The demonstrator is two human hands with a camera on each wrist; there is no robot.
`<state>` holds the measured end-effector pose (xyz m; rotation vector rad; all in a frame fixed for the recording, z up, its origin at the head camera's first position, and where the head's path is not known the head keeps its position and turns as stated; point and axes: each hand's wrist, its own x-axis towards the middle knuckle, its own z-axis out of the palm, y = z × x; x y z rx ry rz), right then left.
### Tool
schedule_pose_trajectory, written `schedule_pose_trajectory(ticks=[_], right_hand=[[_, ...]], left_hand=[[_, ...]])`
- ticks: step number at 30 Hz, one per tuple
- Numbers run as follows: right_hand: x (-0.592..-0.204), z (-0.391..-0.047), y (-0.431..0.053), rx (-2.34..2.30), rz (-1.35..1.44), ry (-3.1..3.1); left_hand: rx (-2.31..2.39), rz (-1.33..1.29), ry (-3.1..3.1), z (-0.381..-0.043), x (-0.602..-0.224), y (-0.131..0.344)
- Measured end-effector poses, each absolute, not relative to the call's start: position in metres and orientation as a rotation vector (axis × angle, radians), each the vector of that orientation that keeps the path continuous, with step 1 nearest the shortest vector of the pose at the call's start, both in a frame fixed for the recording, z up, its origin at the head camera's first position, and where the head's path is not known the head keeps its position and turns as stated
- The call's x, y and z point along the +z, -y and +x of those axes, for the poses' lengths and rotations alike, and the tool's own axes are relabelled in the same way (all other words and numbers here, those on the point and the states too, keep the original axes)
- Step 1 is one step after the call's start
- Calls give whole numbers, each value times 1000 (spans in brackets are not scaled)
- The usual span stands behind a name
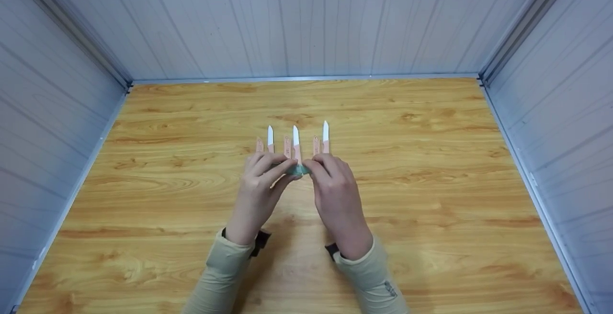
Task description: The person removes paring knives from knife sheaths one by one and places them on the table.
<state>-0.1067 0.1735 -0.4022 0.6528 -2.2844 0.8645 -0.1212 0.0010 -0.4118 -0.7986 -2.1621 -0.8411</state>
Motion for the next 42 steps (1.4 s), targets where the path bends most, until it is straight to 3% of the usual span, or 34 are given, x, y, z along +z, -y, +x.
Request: schedule_pose_trajectory(ticks=[42], right_hand=[[-399, -106, -177, 865, 652, 2299]], left_hand=[[-896, -804, 2192, -122, -412, 0]])
